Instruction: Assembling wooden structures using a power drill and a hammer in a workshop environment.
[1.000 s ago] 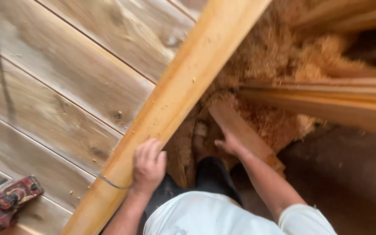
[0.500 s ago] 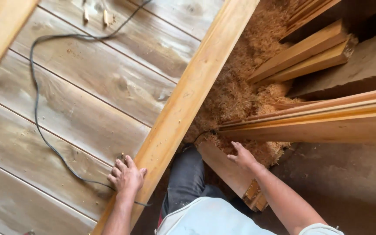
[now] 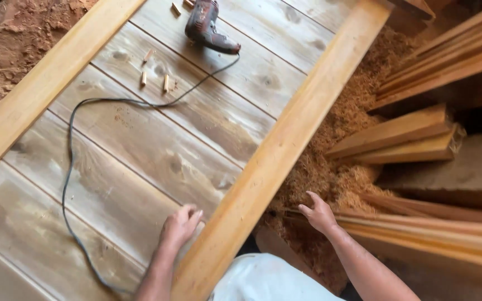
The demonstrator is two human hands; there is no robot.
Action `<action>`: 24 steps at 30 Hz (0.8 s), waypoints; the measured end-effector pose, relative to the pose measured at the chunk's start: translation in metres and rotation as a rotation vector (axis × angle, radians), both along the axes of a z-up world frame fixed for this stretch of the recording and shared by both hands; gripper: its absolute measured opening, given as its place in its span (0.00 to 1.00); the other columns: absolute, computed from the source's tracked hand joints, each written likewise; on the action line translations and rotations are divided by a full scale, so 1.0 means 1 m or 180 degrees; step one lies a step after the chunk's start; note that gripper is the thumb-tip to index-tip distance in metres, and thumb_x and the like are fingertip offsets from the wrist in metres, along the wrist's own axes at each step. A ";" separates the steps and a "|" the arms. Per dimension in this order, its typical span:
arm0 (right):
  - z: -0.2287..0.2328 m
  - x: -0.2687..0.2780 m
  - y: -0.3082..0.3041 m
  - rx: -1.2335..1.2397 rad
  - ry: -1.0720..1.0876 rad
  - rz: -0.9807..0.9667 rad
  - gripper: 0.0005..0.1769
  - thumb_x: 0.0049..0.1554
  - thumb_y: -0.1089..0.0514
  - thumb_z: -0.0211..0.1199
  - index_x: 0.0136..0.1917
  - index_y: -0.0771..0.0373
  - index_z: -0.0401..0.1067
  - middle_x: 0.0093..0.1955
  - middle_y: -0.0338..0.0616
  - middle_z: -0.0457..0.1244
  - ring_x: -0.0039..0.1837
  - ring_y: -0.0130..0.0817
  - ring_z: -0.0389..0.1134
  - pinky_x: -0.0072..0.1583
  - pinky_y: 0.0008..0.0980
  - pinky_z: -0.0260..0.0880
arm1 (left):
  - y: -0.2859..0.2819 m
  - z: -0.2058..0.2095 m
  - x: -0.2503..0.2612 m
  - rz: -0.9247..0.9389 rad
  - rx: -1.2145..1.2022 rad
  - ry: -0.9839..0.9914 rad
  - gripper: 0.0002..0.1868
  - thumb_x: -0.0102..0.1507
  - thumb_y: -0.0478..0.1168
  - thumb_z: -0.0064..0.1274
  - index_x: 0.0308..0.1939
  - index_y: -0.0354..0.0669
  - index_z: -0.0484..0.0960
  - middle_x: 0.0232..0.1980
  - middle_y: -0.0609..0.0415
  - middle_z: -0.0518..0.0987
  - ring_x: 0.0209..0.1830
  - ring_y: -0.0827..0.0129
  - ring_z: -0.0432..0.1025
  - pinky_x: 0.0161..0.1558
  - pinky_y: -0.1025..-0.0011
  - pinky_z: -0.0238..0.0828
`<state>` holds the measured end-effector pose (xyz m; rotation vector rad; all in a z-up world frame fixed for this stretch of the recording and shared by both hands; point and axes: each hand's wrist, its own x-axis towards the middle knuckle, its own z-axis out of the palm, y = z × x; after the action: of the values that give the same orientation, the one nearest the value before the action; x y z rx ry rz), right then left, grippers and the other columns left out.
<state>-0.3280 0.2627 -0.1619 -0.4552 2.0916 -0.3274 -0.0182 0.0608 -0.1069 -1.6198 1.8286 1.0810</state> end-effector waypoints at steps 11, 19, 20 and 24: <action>0.023 -0.046 -0.101 0.0125 -0.0039 0.1465 0.26 0.44 0.41 0.61 0.53 0.53 0.66 0.51 0.49 0.64 0.57 0.46 0.63 0.57 0.43 0.64 | -0.170 0.009 -0.194 0.2601 0.0105 0.3539 0.13 0.60 0.41 0.45 0.44 0.37 0.68 0.29 0.58 0.75 0.26 0.80 0.69 0.27 0.85 0.69; 0.031 -0.127 -0.087 0.0096 -0.0115 0.1471 0.31 0.45 0.46 0.63 0.60 0.57 0.64 0.54 0.48 0.64 0.56 0.43 0.66 0.54 0.38 0.68 | -0.245 -0.038 -0.268 0.3743 0.0267 0.3823 0.25 0.57 0.41 0.49 0.53 0.34 0.58 0.38 0.51 0.68 0.27 0.73 0.69 0.23 0.82 0.73; 0.043 -0.137 -0.096 0.0086 -0.0134 0.1463 0.31 0.45 0.46 0.63 0.60 0.57 0.64 0.54 0.48 0.64 0.56 0.43 0.66 0.54 0.38 0.68 | -0.255 -0.046 -0.273 0.3732 0.0255 0.3806 0.25 0.57 0.41 0.49 0.53 0.34 0.58 0.38 0.51 0.68 0.27 0.73 0.69 0.23 0.82 0.73; 0.066 -0.193 -0.139 -0.0213 -0.0048 0.0781 0.29 0.45 0.50 0.63 0.59 0.58 0.65 0.54 0.48 0.65 0.56 0.42 0.66 0.55 0.39 0.66 | -0.301 -0.081 -0.301 0.3905 -0.0297 0.3163 0.37 0.54 0.44 0.53 0.61 0.32 0.53 0.44 0.48 0.68 0.28 0.72 0.66 0.27 0.79 0.73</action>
<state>-0.5213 0.1240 -0.0961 -0.7390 1.9882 -0.2558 -0.3190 -0.2398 -0.1878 -2.5981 1.1122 2.7034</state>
